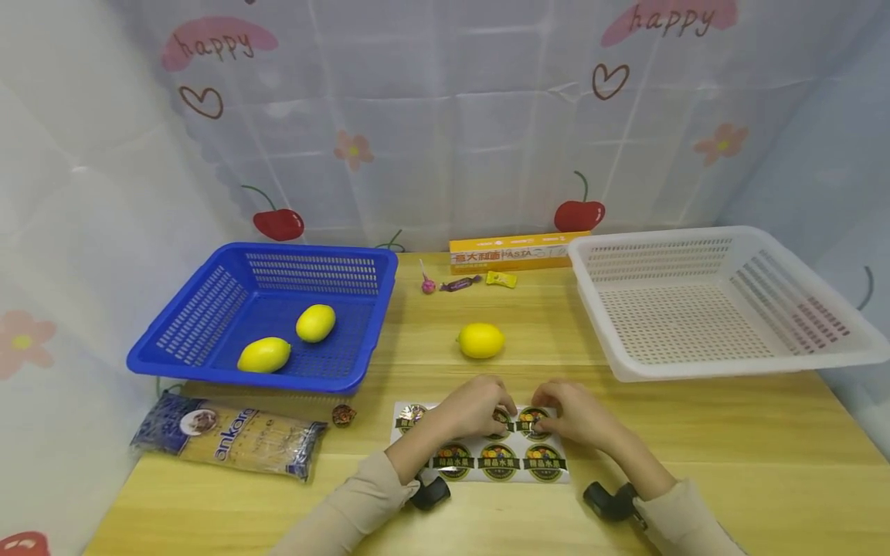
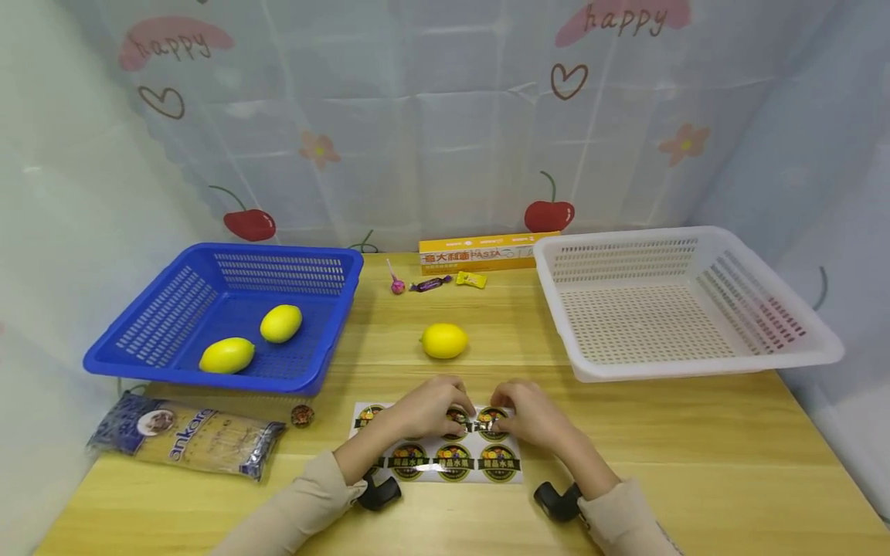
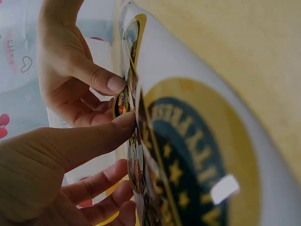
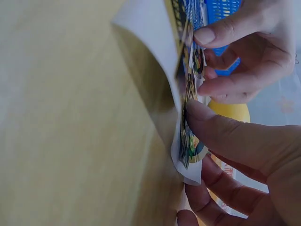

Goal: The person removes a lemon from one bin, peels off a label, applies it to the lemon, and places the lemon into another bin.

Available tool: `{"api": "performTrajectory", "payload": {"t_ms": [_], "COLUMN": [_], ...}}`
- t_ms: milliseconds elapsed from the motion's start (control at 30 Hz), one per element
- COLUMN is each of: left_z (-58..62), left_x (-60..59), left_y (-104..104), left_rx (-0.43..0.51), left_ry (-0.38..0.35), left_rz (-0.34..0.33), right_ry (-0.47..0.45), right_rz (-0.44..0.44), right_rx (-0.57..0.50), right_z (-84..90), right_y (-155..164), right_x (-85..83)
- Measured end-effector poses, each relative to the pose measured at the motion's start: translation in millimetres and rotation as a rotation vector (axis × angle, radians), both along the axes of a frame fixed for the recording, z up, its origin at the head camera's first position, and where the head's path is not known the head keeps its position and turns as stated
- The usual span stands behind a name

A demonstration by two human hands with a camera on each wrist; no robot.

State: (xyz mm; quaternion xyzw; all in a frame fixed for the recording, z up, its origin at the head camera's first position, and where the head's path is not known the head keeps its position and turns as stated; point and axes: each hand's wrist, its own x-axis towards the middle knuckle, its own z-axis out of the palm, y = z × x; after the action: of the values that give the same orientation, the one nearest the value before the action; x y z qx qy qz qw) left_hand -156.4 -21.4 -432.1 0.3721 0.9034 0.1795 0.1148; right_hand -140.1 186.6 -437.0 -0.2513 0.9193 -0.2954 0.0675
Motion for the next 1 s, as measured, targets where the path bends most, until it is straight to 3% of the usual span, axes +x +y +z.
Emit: {"api": "performTrajectory", "payload": {"t_ms": [200,367,533,667,833,1000], "left_z": [-3.0,-2.8,-3.5,-5.2,-7.0,-1.8], "left_x": [1.0,1.3,0.8,0.4,0.2,-3.1], "left_y": [-1.7,-2.5,-3.0,-3.7,-8.3,-15.7], "left_rx": [0.004,0.004,0.017,0.045,0.098,0.205], "left_ry": [0.022,0.013,0.006,0.001,-0.011,0.017], "left_rz": [0.016,0.039,0.049,0.042,0.050,0.152], "right_ry": [0.027,0.047,-0.049,-0.084,-0.034,0.068], "right_rz": [-0.032,0.033,0.115,0.118,0.066,0.034], "right_rx": [0.000,-0.043,-0.163,-0.228,-0.256,-0.274], "right_z": [0.4,0.5,3.2,7.4,10.2,10.3], "right_y": [-0.3,3.7,13.8,19.3,16.8,11.2], "right_x": [0.3,0.0,-2.8,-4.2,-5.4,-6.9]}}
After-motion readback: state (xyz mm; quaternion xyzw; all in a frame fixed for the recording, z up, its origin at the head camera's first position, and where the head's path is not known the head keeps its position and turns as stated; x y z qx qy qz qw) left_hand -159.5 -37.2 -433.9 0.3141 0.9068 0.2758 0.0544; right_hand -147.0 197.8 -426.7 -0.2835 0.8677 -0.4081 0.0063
